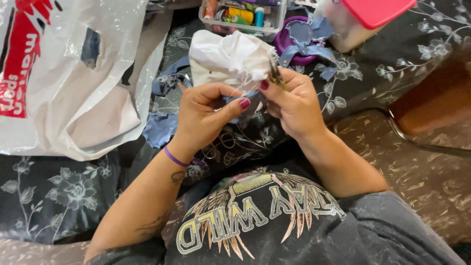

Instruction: Trimming small pieces of blue fabric with scissors and arranging them on a white cloth.

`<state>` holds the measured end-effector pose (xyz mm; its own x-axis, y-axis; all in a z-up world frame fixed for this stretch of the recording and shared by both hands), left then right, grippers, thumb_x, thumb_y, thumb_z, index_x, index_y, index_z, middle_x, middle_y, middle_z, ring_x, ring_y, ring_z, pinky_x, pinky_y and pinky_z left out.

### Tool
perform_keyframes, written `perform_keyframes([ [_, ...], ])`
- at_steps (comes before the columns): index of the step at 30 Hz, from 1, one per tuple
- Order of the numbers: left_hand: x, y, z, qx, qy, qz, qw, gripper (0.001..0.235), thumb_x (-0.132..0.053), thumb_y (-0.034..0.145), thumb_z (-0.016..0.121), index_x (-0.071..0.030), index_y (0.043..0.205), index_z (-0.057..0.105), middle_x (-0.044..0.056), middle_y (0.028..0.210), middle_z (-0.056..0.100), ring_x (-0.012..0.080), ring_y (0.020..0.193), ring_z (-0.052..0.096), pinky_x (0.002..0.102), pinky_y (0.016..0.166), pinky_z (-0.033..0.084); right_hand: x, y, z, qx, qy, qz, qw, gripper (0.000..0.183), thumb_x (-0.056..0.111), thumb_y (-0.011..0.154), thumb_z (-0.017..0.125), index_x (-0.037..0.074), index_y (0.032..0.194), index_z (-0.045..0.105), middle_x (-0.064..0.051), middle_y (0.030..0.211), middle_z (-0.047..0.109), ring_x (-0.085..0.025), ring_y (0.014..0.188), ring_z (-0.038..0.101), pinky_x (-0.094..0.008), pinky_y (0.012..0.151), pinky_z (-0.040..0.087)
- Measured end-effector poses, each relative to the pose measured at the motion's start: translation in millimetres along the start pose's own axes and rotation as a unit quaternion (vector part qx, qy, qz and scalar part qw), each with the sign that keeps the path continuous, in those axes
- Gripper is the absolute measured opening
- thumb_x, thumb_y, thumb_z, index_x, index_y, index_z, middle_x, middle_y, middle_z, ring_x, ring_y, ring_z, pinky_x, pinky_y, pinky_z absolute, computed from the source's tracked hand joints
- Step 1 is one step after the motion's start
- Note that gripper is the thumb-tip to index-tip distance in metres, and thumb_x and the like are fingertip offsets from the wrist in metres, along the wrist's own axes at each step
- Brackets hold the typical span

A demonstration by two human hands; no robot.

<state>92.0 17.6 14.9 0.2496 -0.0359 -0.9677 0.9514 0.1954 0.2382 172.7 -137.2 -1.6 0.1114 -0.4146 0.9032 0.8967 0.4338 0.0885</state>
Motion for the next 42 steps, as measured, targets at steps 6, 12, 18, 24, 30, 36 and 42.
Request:
perform_keyframes([
  [6,-7,2,-5,-0.023,-0.008,0.017,1.000,0.017,-0.016,0.092,0.091,-0.003,0.102,0.083,0.003,0.083,0.077,0.0024,0.087,0.065,0.023,0.078,0.061,-10,8,-15,-0.015,0.029,0.025,0.999,0.020,0.006,0.105,0.074,0.004,0.087,0.065,0.002,0.055,0.039,-0.003,0.037,0.029,-0.017,0.036,0.031],
  [12,-8,4,-4,-0.027,-0.116,0.043,0.992,0.018,-0.009,0.090,0.091,-0.001,0.103,0.081,0.010,0.095,0.080,0.0059,0.093,0.071,0.026,0.085,0.064,-13,8,-13,-0.007,0.061,0.039,0.997,0.020,0.009,0.105,0.073,0.006,0.087,0.065,0.003,0.054,0.037,-0.002,0.036,0.028,-0.017,0.036,0.032],
  [18,0,9,-15,-0.041,-0.215,0.047,0.974,0.015,-0.010,0.098,0.082,0.000,0.102,0.071,0.012,0.094,0.077,0.0129,0.092,0.075,0.029,0.088,0.064,-19,9,-22,0.000,0.064,0.051,0.997,0.025,0.011,0.108,0.070,0.009,0.085,0.061,0.003,0.054,0.031,-0.003,0.038,0.026,-0.017,0.037,0.032],
  [24,15,15,-30,-0.082,-0.235,0.019,0.968,0.023,-0.022,0.106,0.075,0.001,0.106,0.073,0.010,0.080,0.071,0.0131,0.085,0.075,0.027,0.088,0.064,-27,9,-25,0.008,0.038,0.065,0.997,0.025,0.012,0.108,0.070,0.010,0.085,0.061,0.006,0.053,0.034,0.000,0.036,0.029,-0.016,0.036,0.035],
  [30,21,20,-34,-0.083,-0.089,-0.016,0.992,0.027,-0.024,0.102,0.081,0.003,0.107,0.080,0.010,0.064,0.064,0.0123,0.063,0.069,0.024,0.063,0.061,-31,13,-35,0.014,0.001,0.045,0.999,0.023,0.010,0.108,0.072,0.008,0.087,0.061,0.004,0.053,0.035,-0.002,0.038,0.032,-0.018,0.037,0.035],
  [36,32,11,-9,0.011,-0.020,-0.092,0.995,0.028,-0.022,0.098,0.081,-0.001,0.117,0.081,0.002,0.053,0.058,0.0087,0.052,0.065,0.020,0.054,0.053,-41,17,-48,0.028,-0.021,-0.035,0.999,0.015,0.002,0.100,0.080,0.002,0.096,0.066,-0.002,0.055,0.043,-0.005,0.038,0.039,-0.023,0.038,0.042],
  [42,36,6,2,0.065,0.010,-0.111,0.992,0.018,-0.019,0.095,0.081,-0.002,0.102,0.082,-0.003,0.050,0.050,0.0054,0.054,0.059,0.018,0.056,0.045,-48,17,-55,0.041,-0.020,-0.065,0.997,0.014,-0.002,0.099,0.080,-0.001,0.099,0.065,-0.005,0.056,0.046,-0.008,0.038,0.044,-0.024,0.038,0.043],
])
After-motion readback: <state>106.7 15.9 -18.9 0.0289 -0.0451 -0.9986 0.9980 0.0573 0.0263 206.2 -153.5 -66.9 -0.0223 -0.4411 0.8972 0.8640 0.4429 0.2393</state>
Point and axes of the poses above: each hand's wrist, its own y-axis towards the middle knuckle, its own z-axis out of the palm, x = y × z, the point moved 10 cm from there along y, towards the middle knuckle
